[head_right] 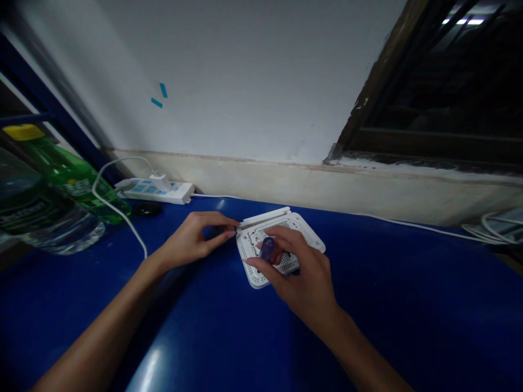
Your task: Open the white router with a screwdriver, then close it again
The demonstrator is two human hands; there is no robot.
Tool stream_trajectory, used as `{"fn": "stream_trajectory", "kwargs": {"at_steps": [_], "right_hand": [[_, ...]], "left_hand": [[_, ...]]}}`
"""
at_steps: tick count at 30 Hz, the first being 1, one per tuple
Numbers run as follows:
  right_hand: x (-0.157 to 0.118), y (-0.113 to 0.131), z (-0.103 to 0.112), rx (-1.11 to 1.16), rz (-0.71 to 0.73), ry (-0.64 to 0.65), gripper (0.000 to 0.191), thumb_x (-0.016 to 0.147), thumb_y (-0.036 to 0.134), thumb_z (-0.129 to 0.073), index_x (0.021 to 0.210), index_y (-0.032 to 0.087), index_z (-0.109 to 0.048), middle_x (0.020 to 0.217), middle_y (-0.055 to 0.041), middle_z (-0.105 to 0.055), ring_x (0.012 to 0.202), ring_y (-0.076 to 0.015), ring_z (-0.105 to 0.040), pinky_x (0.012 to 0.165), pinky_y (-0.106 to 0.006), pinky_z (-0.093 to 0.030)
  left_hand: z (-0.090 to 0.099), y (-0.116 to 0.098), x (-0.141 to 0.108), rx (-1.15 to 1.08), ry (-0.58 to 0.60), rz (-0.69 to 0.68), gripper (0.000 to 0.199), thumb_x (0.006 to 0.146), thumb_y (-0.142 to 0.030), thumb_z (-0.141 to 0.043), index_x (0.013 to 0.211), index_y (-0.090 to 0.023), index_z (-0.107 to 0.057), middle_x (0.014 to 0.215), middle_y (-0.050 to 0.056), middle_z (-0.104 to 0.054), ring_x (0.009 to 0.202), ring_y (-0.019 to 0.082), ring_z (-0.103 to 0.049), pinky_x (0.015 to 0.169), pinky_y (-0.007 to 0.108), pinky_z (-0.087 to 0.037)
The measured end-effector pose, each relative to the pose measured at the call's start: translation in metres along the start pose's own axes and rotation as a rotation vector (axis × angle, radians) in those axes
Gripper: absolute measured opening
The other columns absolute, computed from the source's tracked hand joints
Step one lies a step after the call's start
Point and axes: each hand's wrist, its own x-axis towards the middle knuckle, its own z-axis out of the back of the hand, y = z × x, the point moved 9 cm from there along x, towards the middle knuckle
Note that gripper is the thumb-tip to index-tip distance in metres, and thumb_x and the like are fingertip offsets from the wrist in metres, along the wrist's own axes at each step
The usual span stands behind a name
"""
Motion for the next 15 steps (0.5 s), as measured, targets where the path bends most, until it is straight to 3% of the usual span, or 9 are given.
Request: {"fn": "stream_trajectory", "kwargs": {"at_steps": [3,5,7,10,13,15], "right_hand": [[-0.005,-0.008,-0.006,0.106,-0.069,0.022,0.051,0.081,0.037,-0.084,0.122,0.03,-0.055,0.084,0.0017,-0.076,0.07,-0.0192,-0.074,0.075,-0.034,-0.06],[-0.005,-0.011,-0.007,0.167,-0.108,0.055,0.052,0.081,0.034,-0.084,0.122,0.03,-0.054,0.081,0.004,-0.075,0.066,-0.0174,-0.073,0.073,-0.032,-0.06],[-0.004,-0.013,-0.006,0.19,-0.093,0.128,0.051,0.08,0.033,-0.084,0.121,0.03,-0.054,0.085,0.003,-0.076,0.072,-0.0183,-0.074,0.076,-0.032,-0.06],[-0.003,-0.015,0.001,0.096,0.065,0.288,0.044,0.082,0.034,-0.081,0.12,0.028,-0.061,0.114,-0.0056,-0.075,0.107,-0.0254,-0.072,0.094,-0.04,-0.058],[-0.004,-0.042,0.019,-0.153,0.131,0.331,0.042,0.089,0.036,-0.073,0.129,0.028,-0.063,0.143,-0.0108,-0.062,0.142,-0.0341,-0.048,0.113,-0.058,-0.042],[-0.008,-0.064,0.025,-0.247,0.112,0.384,0.048,0.088,0.043,-0.074,0.131,0.028,-0.064,0.154,-0.0118,-0.053,0.148,-0.0379,-0.039,0.116,-0.066,-0.035]], "left_hand": [[0.009,-0.024,0.0,-0.126,-0.193,-0.024,0.023,0.1,-0.025,-0.061,0.118,-0.022,-0.074,0.114,0.007,-0.076,0.102,0.021,-0.07,0.092,0.035,-0.054],[0.002,-0.04,0.0,-0.273,-0.198,-0.055,0.033,0.102,-0.027,-0.059,0.134,-0.024,-0.066,0.127,0.008,-0.072,0.111,0.022,-0.067,0.098,0.038,-0.053],[-0.006,-0.054,-0.001,-0.362,-0.186,-0.1,0.035,0.101,-0.024,-0.06,0.136,-0.026,-0.064,0.131,0.007,-0.07,0.12,0.023,-0.065,0.105,0.041,-0.051],[-0.014,-0.061,-0.002,-0.399,-0.175,-0.12,0.026,0.099,-0.02,-0.064,0.123,-0.025,-0.072,0.123,0.006,-0.074,0.118,0.023,-0.066,0.106,0.042,-0.051],[-0.021,-0.051,-0.002,-0.435,-0.144,-0.046,0.026,0.097,-0.022,-0.067,0.123,-0.025,-0.073,0.118,0.006,-0.076,0.105,0.021,-0.071,0.098,0.038,-0.056],[-0.024,-0.044,-0.002,-0.475,-0.14,-0.005,0.027,0.096,-0.023,-0.069,0.123,-0.025,-0.073,0.116,0.006,-0.076,0.099,0.02,-0.072,0.094,0.036,-0.058]]}}
